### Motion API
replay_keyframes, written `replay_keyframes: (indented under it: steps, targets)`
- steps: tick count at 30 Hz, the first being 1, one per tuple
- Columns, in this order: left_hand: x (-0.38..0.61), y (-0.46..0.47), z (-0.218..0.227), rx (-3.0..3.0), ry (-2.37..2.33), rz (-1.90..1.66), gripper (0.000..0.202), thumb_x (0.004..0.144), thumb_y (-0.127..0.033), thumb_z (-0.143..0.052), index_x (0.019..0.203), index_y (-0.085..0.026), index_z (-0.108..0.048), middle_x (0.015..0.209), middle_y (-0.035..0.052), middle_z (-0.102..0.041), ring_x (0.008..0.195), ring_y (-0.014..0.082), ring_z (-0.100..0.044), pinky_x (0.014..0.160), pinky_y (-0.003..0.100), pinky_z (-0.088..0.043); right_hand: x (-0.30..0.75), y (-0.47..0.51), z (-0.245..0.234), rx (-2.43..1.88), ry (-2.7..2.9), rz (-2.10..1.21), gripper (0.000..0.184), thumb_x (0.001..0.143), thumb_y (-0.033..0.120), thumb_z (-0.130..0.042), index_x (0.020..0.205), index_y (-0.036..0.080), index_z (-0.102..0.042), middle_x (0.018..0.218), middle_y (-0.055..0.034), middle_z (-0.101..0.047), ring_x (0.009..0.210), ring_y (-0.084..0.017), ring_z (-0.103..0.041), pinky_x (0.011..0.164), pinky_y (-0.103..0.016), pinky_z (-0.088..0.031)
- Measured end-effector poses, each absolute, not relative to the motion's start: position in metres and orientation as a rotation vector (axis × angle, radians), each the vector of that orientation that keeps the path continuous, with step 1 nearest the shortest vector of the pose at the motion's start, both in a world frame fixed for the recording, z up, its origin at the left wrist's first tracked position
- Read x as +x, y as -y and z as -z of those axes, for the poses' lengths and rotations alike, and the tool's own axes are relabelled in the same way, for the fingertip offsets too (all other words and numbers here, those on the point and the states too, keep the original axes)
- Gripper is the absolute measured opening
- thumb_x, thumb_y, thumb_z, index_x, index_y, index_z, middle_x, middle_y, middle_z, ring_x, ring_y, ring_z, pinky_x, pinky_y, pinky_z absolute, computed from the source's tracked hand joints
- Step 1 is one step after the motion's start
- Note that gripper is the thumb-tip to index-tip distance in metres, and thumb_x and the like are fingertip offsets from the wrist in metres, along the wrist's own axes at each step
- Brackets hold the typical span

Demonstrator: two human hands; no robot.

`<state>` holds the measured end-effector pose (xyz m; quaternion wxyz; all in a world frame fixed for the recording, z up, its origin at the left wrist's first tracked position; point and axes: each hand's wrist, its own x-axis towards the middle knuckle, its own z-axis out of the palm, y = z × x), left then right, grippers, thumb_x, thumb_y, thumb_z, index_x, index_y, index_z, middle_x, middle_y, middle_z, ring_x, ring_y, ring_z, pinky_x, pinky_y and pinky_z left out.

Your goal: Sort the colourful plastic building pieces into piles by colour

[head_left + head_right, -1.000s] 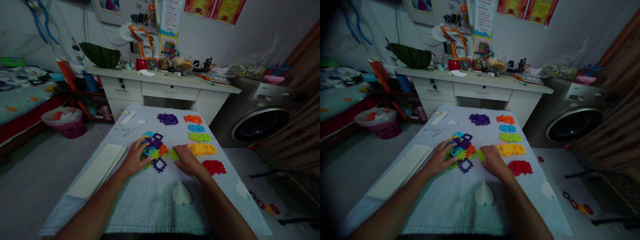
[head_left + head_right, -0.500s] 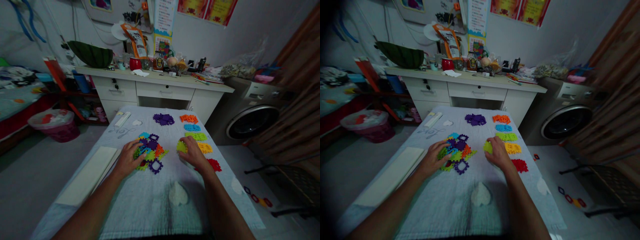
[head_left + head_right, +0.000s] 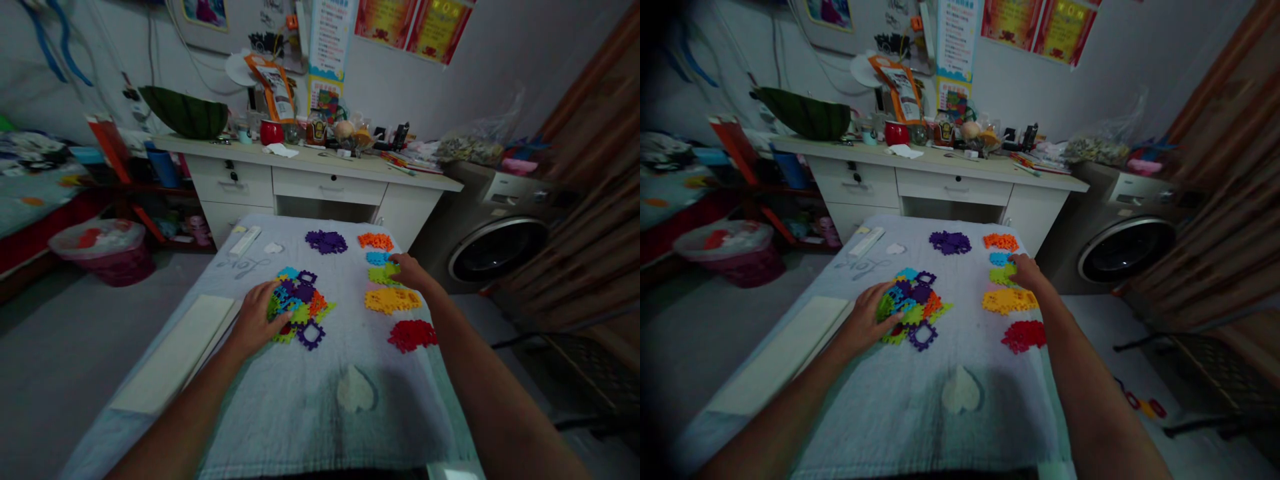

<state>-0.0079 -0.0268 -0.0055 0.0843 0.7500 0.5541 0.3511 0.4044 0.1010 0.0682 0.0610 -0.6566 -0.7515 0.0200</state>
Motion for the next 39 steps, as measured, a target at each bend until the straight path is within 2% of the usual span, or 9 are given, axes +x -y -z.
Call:
replay_keyframes:
  steps: [5, 9, 14, 16, 21, 26, 30, 36, 39]
  targets:
    - [-0.008, 0.028, 0.008, 2.225, -1.674, -0.992, 0.081, 0.078, -0.05, -0.066, 0.145, -0.02, -0.031, 0.14, 0.0156, -0.047, 0.13, 0.0343, -0.044, 0.106, 0.053, -0.038, 0.402, -0.102, -0.059, -1.966, 2.248, -0.026, 0.049, 0.073, 0.012, -0.069, 0.121, 0.017, -0.06, 0.122, -0.0147, -0.058, 0.116, -0.026, -0.056, 0.1, -0.039, -0.043]
    - [-0.006, 0.029, 0.005, 2.236, -1.717, -0.976, 0.085, 0.075, -0.049, -0.068, 0.145, -0.023, -0.029, 0.14, 0.0143, -0.046, 0.13, 0.0347, -0.044, 0.106, 0.053, -0.036, 0.375, -0.079, -0.065, -1.75, 2.17, -0.02, 0.044, 0.077, 0.015, -0.066, 0.121, 0.015, -0.059, 0.121, -0.0149, -0.058, 0.116, -0.026, -0.055, 0.103, -0.041, -0.041]
    - [-0.003, 0.032, -0.004, 2.219, -1.715, -0.966, 0.082, 0.075, -0.053, -0.067, 0.143, -0.026, -0.032, 0.137, 0.0123, -0.047, 0.128, 0.034, -0.044, 0.104, 0.052, -0.036, 0.305, -0.022, -0.066, -1.342, 2.298, -0.46, 0.038, 0.082, 0.019, -0.063, 0.12, 0.019, -0.057, 0.117, -0.0095, -0.061, 0.098, -0.019, -0.062, 0.089, -0.036, -0.05]
    - [-0.003, 0.034, -0.005, 2.19, -1.672, -0.986, 0.085, 0.074, -0.056, -0.068, 0.144, -0.025, -0.03, 0.137, 0.0126, -0.046, 0.128, 0.0335, -0.044, 0.104, 0.051, -0.036, 0.28, -0.003, -0.06, -1.221, 2.376, -0.567, 0.042, 0.08, 0.02, -0.067, 0.121, 0.02, -0.057, 0.119, -0.0093, -0.06, 0.105, -0.02, -0.06, 0.093, -0.037, -0.048]
    - [-0.005, 0.036, 0.006, 2.182, -1.656, -0.957, 0.112, 0.06, -0.065, -0.075, 0.149, -0.024, -0.022, 0.143, 0.0162, -0.039, 0.133, 0.0381, -0.037, 0.107, 0.056, -0.032, 0.249, 0.012, -0.04, -1.143, 2.383, -0.55, 0.049, 0.078, 0.016, -0.066, 0.126, 0.019, -0.055, 0.121, -0.0109, -0.059, 0.113, -0.023, -0.054, 0.1, -0.041, -0.042]
    - [-0.004, 0.037, 0.014, 2.266, -1.682, -0.804, 0.128, 0.047, -0.072, -0.077, 0.151, -0.023, -0.022, 0.152, 0.0188, -0.028, 0.139, 0.0432, -0.027, 0.11, 0.059, -0.026, 0.244, 0.008, -0.024, -1.161, 2.317, -0.515, 0.035, 0.079, 0.007, -0.061, 0.111, 0.02, -0.063, 0.109, -0.0073, -0.063, 0.104, -0.021, -0.055, 0.095, -0.038, -0.042]
    - [-0.002, 0.038, 0.014, 2.301, -1.682, -0.743, 0.129, 0.046, -0.071, -0.079, 0.152, -0.024, -0.022, 0.154, 0.0187, -0.023, 0.14, 0.043, -0.025, 0.111, 0.057, -0.025, 0.246, 0.007, -0.017, -1.143, 2.243, -0.505, 0.026, 0.079, 0.009, -0.064, 0.102, 0.02, -0.064, 0.103, -0.006, -0.063, 0.1, -0.021, -0.055, 0.092, -0.037, -0.042]
    - [0.0, 0.038, 0.01, 2.305, -1.683, -0.757, 0.118, 0.051, -0.066, -0.079, 0.149, -0.027, -0.028, 0.154, 0.0172, -0.023, 0.14, 0.0421, -0.027, 0.11, 0.057, -0.027, 0.247, 0.004, -0.016, -1.142, 2.131, -0.525, 0.014, 0.081, 0.01, -0.061, 0.089, 0.02, -0.061, 0.095, -0.0039, -0.061, 0.095, -0.02, -0.055, 0.088, -0.035, -0.043]
    - [0.001, 0.038, 0.007, 2.294, -1.679, -0.785, 0.113, 0.053, -0.063, -0.08, 0.148, -0.029, -0.03, 0.154, 0.016, -0.025, 0.139, 0.0416, -0.029, 0.109, 0.057, -0.029, 0.243, 0.004, -0.012, -1.153, 2.076, -0.58, 0.019, 0.08, 0.008, -0.056, 0.094, 0.02, -0.06, 0.095, -0.0037, -0.059, 0.09, -0.018, -0.056, 0.083, -0.032, -0.045]
